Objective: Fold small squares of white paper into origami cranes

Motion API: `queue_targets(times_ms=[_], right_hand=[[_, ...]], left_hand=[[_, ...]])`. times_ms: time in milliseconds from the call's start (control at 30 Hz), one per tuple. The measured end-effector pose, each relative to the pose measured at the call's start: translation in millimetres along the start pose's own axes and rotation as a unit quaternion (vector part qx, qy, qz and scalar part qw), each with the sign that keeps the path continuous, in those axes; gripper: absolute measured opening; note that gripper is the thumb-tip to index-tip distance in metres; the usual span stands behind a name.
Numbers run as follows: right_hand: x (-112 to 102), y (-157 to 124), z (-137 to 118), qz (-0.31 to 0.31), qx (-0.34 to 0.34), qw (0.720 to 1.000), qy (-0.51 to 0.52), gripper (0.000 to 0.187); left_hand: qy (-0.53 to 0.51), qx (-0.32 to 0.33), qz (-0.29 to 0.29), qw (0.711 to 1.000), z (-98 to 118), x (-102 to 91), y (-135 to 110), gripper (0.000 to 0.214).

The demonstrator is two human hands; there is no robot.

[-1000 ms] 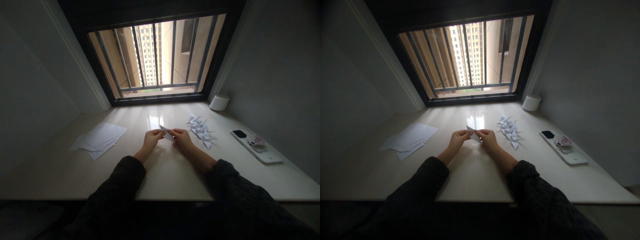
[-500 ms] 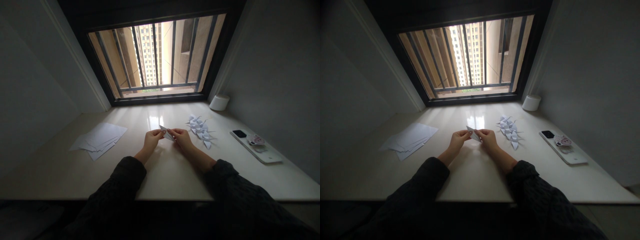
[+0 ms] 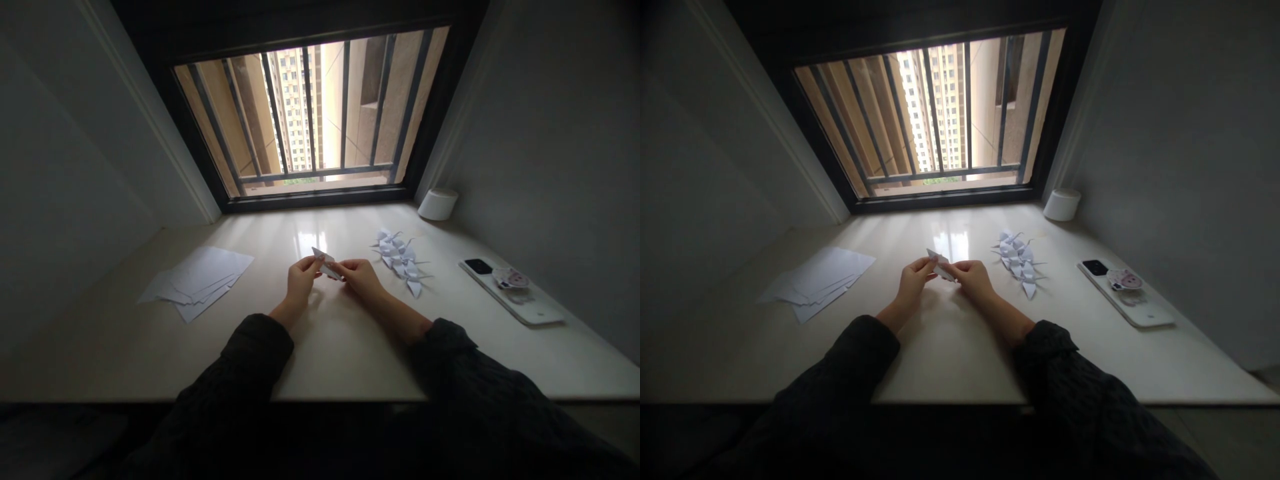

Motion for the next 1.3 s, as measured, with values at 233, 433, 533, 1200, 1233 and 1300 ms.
queue_targets(times_ms=[233,433,533,1200,1233,1300], right_hand=[[-0.7,-1.3,-4.1,0.011,-0.015,1.0,0.004,0.045],[2.1,-1.4,-4.8,0.004,-0.021,0.999,0.024,0.042],[1.5,0.0,-3.0,0.01,-0.011,0.999,0.049,0.039],[0.4,3.3,-1.3,0.025,-0.019,0.997,0.073,0.033],[0.1,3.9,-0.2,0.028,-0.021,0.997,0.067,0.034],[-0.6,4.6,1.1,0.034,-0.027,0.998,0.05,0.036]], left_hand=[[0.026,0.053,-0.015,0.998,15.7,4.9,-5.3,0.029],[-0.009,0.038,-0.032,0.999,10.0,7.0,-2.7,0.036],[0.0,0.034,-0.028,0.999,10.4,6.7,-3.9,0.033],[0.062,0.137,0.022,0.988,21.4,-5.0,3.9,0.027],[0.052,0.127,0.03,0.99,19.7,-6.3,4.9,0.027],[0.036,0.111,0.044,0.992,17.9,-7.9,5.3,0.028]])
Point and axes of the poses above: each hand's wrist, its own y-axis towards the middle knuckle, its own x-axis out of the palm, z = x × y, the point moved 8 cm from there along y, towards the middle knuckle, and after that the axes turned 11 degrees about z, right-handed, at the moved point
